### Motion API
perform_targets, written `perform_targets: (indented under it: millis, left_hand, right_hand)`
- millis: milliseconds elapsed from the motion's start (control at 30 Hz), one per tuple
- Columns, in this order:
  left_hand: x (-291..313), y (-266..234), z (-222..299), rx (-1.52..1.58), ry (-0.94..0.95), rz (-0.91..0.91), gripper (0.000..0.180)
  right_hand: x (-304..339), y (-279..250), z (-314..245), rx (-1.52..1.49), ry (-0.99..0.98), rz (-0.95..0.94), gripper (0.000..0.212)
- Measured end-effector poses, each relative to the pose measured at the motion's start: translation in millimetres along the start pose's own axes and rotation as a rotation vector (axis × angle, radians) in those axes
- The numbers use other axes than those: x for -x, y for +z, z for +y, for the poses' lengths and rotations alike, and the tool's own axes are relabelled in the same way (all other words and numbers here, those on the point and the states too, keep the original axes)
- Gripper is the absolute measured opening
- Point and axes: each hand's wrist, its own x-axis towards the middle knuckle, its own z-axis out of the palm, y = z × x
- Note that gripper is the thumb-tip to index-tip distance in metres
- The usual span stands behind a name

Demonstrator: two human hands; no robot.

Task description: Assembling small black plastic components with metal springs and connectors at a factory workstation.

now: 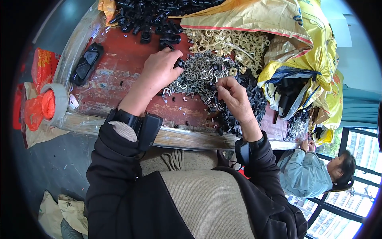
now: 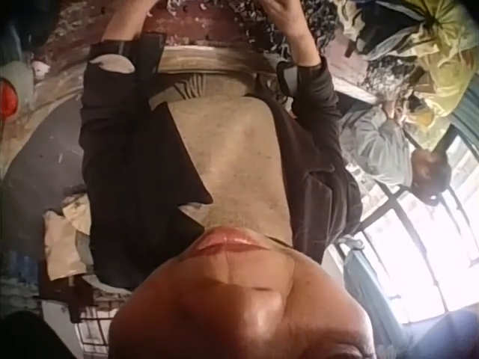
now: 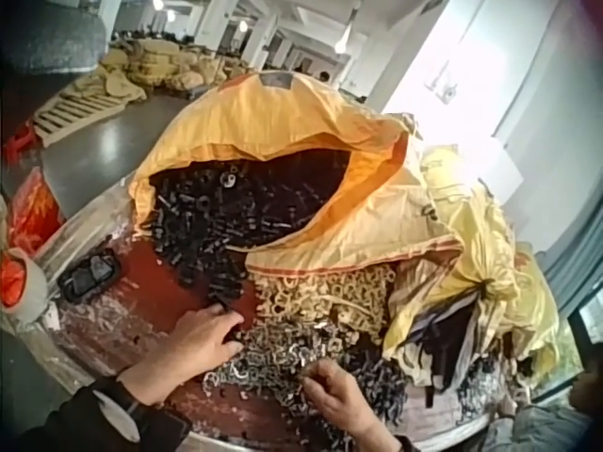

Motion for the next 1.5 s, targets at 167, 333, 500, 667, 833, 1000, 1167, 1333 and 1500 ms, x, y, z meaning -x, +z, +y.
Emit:
perform_targets:
  millis: [167, 333, 500, 667, 833, 1000, 1167, 1333, 1500]
  left_hand:
    - [-3, 0, 5, 0.104, 0.021, 0.024, 0.030]
    - [-5, -4, 22, 1.404, -0.475, -0.236, 0.021]
    - [1, -1, 32, 1.641, -0.622, -0.360, 0.020]
    - [4, 6, 35, 1.627, -0.635, -0.450, 0.023]
    - [6, 9, 35, 1.646, -0.632, -0.397, 0.020]
    - [6, 6, 34, 1.792, -0.674, -0.505, 0.022]
    - [7, 3, 44, 1.748, -0.642, -0.514, 0.024]
    - [7, 10, 37, 1.635, -0.544, -0.527, 0.023]
    - [8, 12, 35, 1.650, -0.577, -0.602, 0.021]
  right_hand:
    - [12, 4, -3, -0.109, 0.061, 0.047, 0.008]
    - [10, 15, -19, -0.196, 0.030, 0.078, 0.007]
    - [-3, 25, -37, -0.058, -0.131, 0.094, 0.009]
    - [-7, 33, -31, -0.078, -0.140, 0.149, 0.010]
    - [-12, 38, -29, -0.058, -0.089, 0.205, 0.010]
    - [-15, 38, -26, -0.006, -0.081, 0.276, 0.008]
    - [-13, 29, -19, 0.020, -0.025, 0.281, 0.007]
    - [-13, 27, -25, 0.115, -0.158, 0.276, 0.007]
    - [-12, 25, -28, 0.110, -0.189, 0.276, 0.006]
